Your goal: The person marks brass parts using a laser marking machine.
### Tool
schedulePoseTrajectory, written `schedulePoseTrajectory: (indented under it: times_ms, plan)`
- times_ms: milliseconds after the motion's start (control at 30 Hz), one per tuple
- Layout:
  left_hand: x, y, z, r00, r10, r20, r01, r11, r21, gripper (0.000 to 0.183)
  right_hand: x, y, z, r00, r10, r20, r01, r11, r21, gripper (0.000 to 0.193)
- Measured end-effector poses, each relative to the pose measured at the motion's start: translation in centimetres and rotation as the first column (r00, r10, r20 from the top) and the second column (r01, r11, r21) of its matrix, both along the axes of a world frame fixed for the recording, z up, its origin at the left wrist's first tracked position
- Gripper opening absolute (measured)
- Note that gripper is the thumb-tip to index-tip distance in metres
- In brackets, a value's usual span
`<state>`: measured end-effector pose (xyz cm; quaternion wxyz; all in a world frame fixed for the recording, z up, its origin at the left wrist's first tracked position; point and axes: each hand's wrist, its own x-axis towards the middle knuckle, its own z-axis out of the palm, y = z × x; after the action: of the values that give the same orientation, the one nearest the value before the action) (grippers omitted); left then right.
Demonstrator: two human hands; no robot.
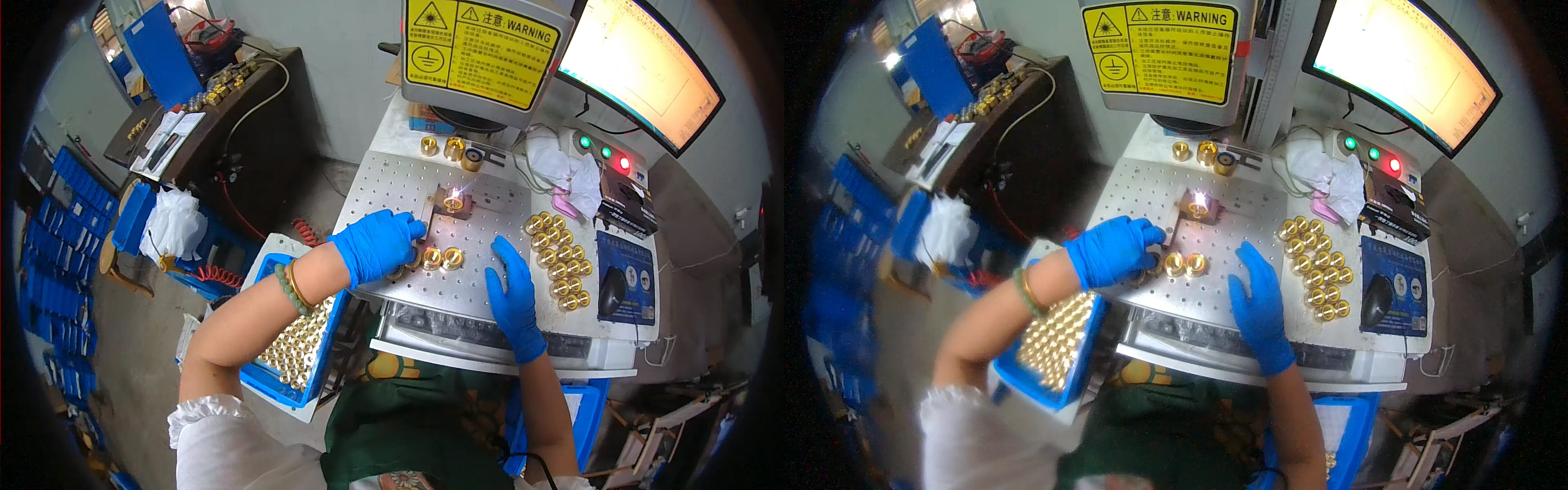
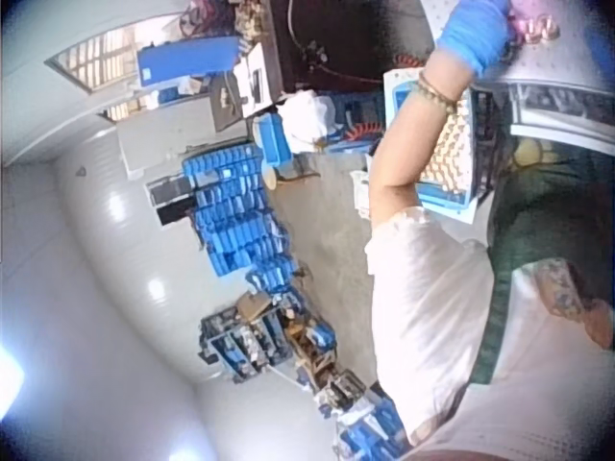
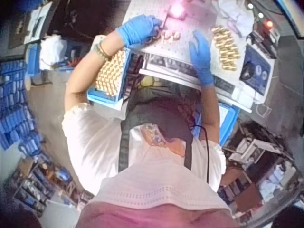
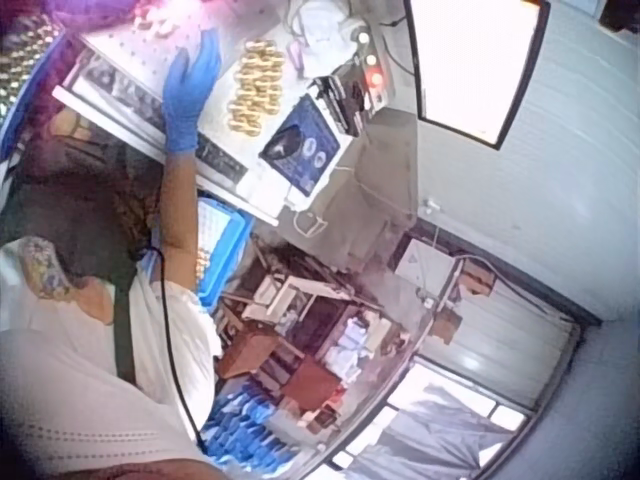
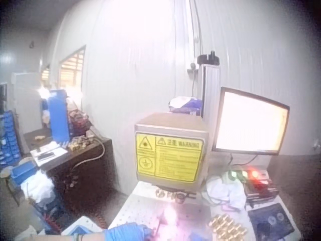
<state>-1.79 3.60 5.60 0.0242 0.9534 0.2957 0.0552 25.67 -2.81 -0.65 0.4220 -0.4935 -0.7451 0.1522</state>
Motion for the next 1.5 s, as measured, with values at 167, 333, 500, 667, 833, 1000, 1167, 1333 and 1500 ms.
schedulePoseTrajectory:
  times_ms: [167, 333, 500, 667, 833, 1000, 1167, 1333, 1500]
  plan:
    - [0.7, -0.6, -0.1, 0.979, -0.204, 0.022, 0.204, 0.979, 0.002, 0.019, 0.0, 0.0, 0.0, 0.999, -0.003, 0.042, 0.002, 1.000, 0.013, 0.041]
    - [2.0, -1.1, 1.0, 0.963, -0.193, -0.189, 0.187, 0.981, -0.050, 0.017, -0.1, 0.0, -0.3, 0.998, -0.009, 0.054, 0.009, 1.000, 0.002, 0.043]
    - [-2.8, -3.9, 1.6, 0.980, -0.158, 0.120, 0.161, 0.987, -0.022, 0.021, -0.1, 0.0, -1.0, 0.999, -0.032, -0.023, 0.030, 0.997, -0.078, 0.043]
    - [-16.1, -13.9, -3.0, 0.831, 0.339, 0.441, -0.226, 0.930, -0.289, 0.030, -0.1, 0.1, -1.3, 0.989, -0.037, -0.145, 0.014, 0.987, -0.157, 0.046]
    - [-23.1, -24.6, -13.4, 0.314, 0.943, -0.109, -0.855, 0.231, -0.464, 0.030, 0.1, 0.5, -1.9, 0.984, 0.049, -0.170, -0.077, 0.983, -0.166, 0.046]
    - [-23.2, -29.7, -21.0, -0.035, 0.935, -0.352, -0.983, -0.095, -0.154, 0.029, 0.4, 0.8, -2.3, 0.983, 0.054, -0.178, -0.083, 0.984, -0.159, 0.046]
    - [-23.2, -29.9, -24.3, -0.086, 0.903, -0.421, -0.996, -0.082, 0.027, 0.029, 0.5, 0.7, -2.3, 0.985, 0.049, -0.164, -0.077, 0.982, -0.171, 0.045]
    - [-22.8, -29.1, -24.3, -0.154, 0.912, -0.381, -0.985, -0.109, 0.137, 0.029, 0.6, 0.7, -2.1, 0.990, 0.040, -0.132, -0.061, 0.985, -0.160, 0.043]
    - [-22.3, -29.1, -24.8, -0.168, 0.869, -0.465, -0.985, -0.128, 0.116, 0.024, 0.6, 0.7, -2.2, 0.981, 0.056, -0.184, -0.086, 0.984, -0.158, 0.039]
